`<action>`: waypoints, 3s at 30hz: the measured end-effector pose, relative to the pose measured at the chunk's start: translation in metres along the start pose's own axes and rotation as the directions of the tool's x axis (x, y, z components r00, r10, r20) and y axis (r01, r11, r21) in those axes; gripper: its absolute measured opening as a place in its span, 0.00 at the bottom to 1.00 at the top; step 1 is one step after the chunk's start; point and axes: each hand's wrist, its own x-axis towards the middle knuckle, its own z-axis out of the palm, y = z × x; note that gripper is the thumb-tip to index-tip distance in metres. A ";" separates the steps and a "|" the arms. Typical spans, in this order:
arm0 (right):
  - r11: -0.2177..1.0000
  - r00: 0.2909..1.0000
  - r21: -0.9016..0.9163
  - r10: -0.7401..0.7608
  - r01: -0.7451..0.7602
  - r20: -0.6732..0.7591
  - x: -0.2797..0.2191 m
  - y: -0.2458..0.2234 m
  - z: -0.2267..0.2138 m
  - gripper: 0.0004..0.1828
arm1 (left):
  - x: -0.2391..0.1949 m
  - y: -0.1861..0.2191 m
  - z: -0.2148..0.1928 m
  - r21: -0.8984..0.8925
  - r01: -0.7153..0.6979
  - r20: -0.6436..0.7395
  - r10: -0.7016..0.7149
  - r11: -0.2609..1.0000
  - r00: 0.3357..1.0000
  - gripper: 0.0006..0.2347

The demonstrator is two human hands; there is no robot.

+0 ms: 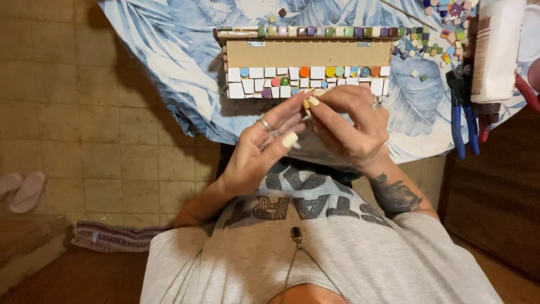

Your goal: Decorating a box by manually applying small mosaic tiles to its surface.

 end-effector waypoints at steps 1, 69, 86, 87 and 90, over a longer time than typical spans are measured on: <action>1.000 1.000 0.003 -0.003 0.003 0.000 0.002 -0.001 -0.001 0.03 | -0.001 -0.001 -0.001 0.001 -0.003 -0.003 0.003 1.000 1.000 0.19; 0.974 0.839 0.071 -0.220 0.213 0.499 0.087 0.048 0.091 0.08 | 0.006 -0.013 -0.089 0.711 -0.128 -0.258 0.426 0.691 0.867 0.19; 0.976 0.795 0.067 -0.206 0.205 0.570 0.089 0.047 0.093 0.05 | 0.003 -0.018 -0.096 0.687 -0.152 -0.231 0.411 0.711 0.882 0.18; 0.977 0.789 0.070 -0.205 0.203 0.579 0.089 0.047 0.093 0.05 | 0.004 -0.019 -0.097 0.686 -0.165 -0.218 0.418 0.708 0.882 0.17; 0.980 0.785 0.071 -0.193 0.187 0.589 0.090 0.046 0.093 0.05 | 0.004 -0.020 -0.098 0.689 -0.169 -0.221 0.427 0.704 0.877 0.17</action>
